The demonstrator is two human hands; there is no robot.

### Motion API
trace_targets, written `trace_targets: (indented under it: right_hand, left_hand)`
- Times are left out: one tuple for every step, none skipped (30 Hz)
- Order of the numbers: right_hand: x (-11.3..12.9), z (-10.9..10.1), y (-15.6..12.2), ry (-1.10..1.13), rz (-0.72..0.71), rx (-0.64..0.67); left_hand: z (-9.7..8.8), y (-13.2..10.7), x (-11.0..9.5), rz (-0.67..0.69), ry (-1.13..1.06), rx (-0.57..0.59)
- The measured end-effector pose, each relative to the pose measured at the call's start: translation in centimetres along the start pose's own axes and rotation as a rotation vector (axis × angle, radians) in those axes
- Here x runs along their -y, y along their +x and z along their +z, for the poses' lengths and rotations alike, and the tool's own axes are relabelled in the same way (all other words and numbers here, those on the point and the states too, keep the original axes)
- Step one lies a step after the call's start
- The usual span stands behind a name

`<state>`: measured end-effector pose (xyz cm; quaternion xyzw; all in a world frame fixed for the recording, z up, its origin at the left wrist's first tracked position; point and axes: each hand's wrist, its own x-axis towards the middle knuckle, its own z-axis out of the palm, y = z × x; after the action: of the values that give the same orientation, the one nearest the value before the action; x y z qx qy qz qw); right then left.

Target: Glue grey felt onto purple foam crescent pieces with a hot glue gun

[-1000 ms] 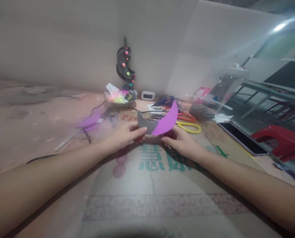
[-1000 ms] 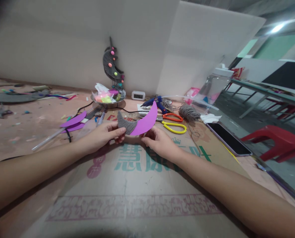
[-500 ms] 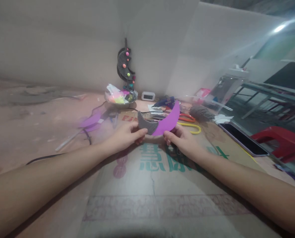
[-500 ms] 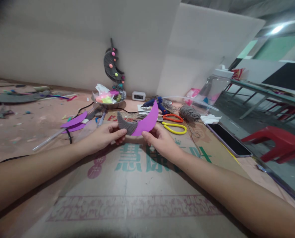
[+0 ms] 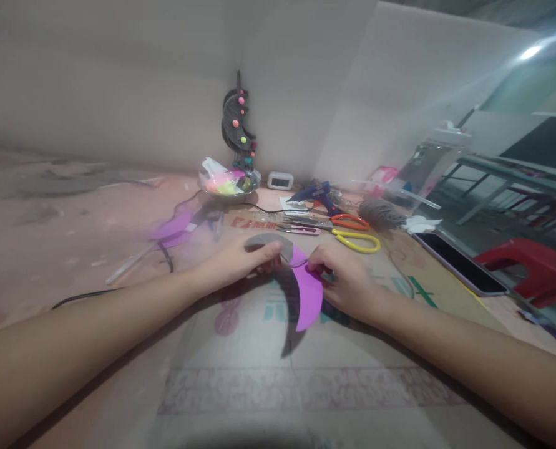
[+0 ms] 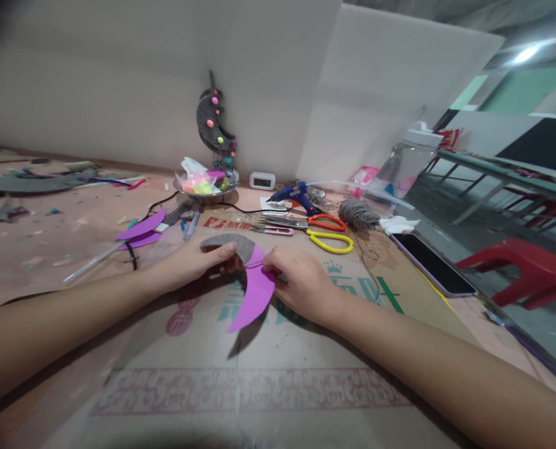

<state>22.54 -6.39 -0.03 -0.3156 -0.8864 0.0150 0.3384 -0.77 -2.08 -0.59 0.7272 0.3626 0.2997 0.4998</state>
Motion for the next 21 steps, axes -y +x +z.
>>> trace_targets:
  right_hand:
    - [0.0, 0.1, 0.0, -0.025, -0.011, 0.016]
    - [0.1, 0.2, 0.1, -0.044, -0.018, 0.037]
    - [0.2, 0.2, 0.1, -0.057, -0.017, 0.053]
    - [0.3, 0.2, 0.2, -0.063, -0.010, 0.056]
    - [0.4, 0.1, 0.2, -0.063, 0.005, 0.045]
    - [0.5, 0.0, 0.2, -0.061, 0.019, 0.017]
    - [0.5, -0.2, 0.2, -0.061, 0.032, -0.017]
    - [0.5, -0.4, 0.2, -0.067, 0.047, -0.042]
    - [0.4, -0.6, 0.2, -0.074, 0.063, -0.055]
    - [0.3, -0.7, 0.2, -0.079, 0.083, -0.052]
    - [0.2, -0.9, 0.3, -0.079, 0.113, -0.035]
    - [0.0, -1.0, 0.3, -0.075, 0.150, -0.012]
    - [-0.2, -1.0, 0.4, -0.070, 0.183, 0.016]
    - [-0.4, -1.0, 0.6, -0.063, 0.206, 0.047]
    - [-0.6, -1.1, 0.7, -0.057, 0.222, 0.085]
    - [-0.8, -1.1, 0.8, -0.053, 0.230, 0.125]
    - [-0.9, -1.1, 0.9, -0.046, 0.239, 0.158]
    - [-0.9, -1.2, 1.1, -0.031, 0.252, 0.185]
    - [-0.9, -1.4, 1.2, -0.005, 0.276, 0.201]
    - [-0.8, -1.5, 1.3, 0.027, 0.307, 0.203]
    - [-0.6, -1.7, 1.4, 0.067, 0.337, 0.201]
  left_hand:
    - [0.0, 0.0, 0.1, -0.011, -0.006, -0.027]
    - [0.0, 0.0, 0.1, -0.023, -0.026, -0.060]
    - [0.1, 0.1, 0.1, -0.035, -0.065, -0.089]
    - [0.1, 0.1, 0.1, -0.051, -0.116, -0.113]
    - [0.1, 0.2, 0.1, -0.065, -0.166, -0.130]
    - [0.1, 0.3, 0.1, -0.076, -0.206, -0.142]
    - [0.1, 0.3, 0.1, -0.081, -0.230, -0.147]
    - [0.0, 0.3, 0.1, -0.082, -0.237, -0.146]
    - [0.0, 0.3, 0.1, -0.081, -0.232, -0.143]
    - [0.0, 0.4, 0.1, -0.079, -0.222, -0.142]
    - [0.1, 0.3, 0.1, -0.077, -0.214, -0.141]
    - [0.1, 0.3, 0.1, -0.076, -0.209, -0.142]
    - [0.1, 0.3, 0.1, -0.077, -0.208, -0.143]
    - [0.2, 0.3, 0.0, -0.077, -0.212, -0.147]
    - [0.2, 0.2, 0.0, -0.076, -0.217, -0.153]
    - [0.3, 0.2, -0.1, -0.074, -0.219, -0.160]
    - [0.2, 0.2, -0.2, -0.069, -0.217, -0.166]
    - [0.2, 0.1, -0.2, -0.063, -0.205, -0.170]
    - [0.2, 0.1, -0.3, -0.057, -0.187, -0.173]
    - [0.1, 0.1, -0.4, -0.051, -0.165, -0.177]
    - [0.0, 0.1, -0.5, -0.046, -0.144, -0.179]
